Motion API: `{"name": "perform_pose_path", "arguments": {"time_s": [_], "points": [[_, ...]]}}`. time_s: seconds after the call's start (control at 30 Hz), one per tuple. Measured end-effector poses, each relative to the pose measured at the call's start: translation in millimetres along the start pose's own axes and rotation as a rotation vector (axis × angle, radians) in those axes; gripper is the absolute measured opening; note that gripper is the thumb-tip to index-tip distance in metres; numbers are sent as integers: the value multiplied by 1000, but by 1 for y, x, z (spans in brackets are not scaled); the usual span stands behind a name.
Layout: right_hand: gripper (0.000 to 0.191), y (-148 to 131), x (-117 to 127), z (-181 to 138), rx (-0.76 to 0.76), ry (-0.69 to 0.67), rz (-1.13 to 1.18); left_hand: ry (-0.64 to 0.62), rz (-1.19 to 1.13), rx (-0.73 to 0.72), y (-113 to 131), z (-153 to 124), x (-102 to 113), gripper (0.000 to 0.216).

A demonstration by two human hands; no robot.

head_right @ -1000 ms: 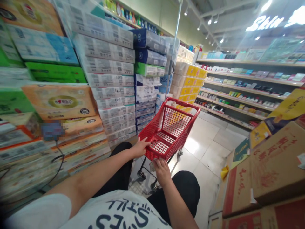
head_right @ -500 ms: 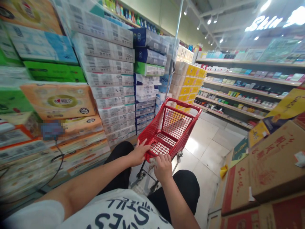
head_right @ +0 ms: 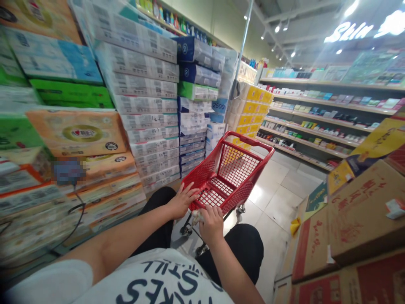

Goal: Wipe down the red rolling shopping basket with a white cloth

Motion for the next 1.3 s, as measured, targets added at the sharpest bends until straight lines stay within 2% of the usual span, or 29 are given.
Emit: {"name": "perform_pose_path", "arguments": {"time_s": [0.1,0.2,0.37,0.47,0.6,0.7,0.83,0.93,1.03,1.17,1.3], "points": [[26,-3,-5,-2,1,-2,-10,29,-2,-45,-5,2,3,55],[24,-3,-8,-3,81,27,-67,58,13,-54,-6,7,3,51],[22,9,-19,4,191,6,-189,64,-5,45,-6,24,2,54],[21,20,-17,14,145,4,-181,50,-19,95,-6,37,3,59],[30,32,-3,22,16,37,-163,-6,-4,100,-6,55,3,63],[34,31,5,20,38,82,-222,-29,12,80,-2,62,6,65],[28,26,-22,2,132,-65,-309,-42,23,90,3,63,9,60],[20,25,-36,-13,135,-110,-308,-37,32,100,5,62,7,63],[25,25,-28,-13,114,-60,-269,-43,40,111,4,61,4,65],[31,25,-8,5,118,16,-225,-67,37,132,0,62,2,67],[24,26,-24,-3,131,-16,-248,-87,-2,144,-3,60,1,68]]}}
Point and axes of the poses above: each hand's wrist, its own z-axis towards the middle knuckle, its own x-axis out of the back of the hand, y = z × x, the point moved 10 cm from there along z, towards the middle knuckle, and after that the axes turned 8 degrees about -y, right-handed, at the moved point
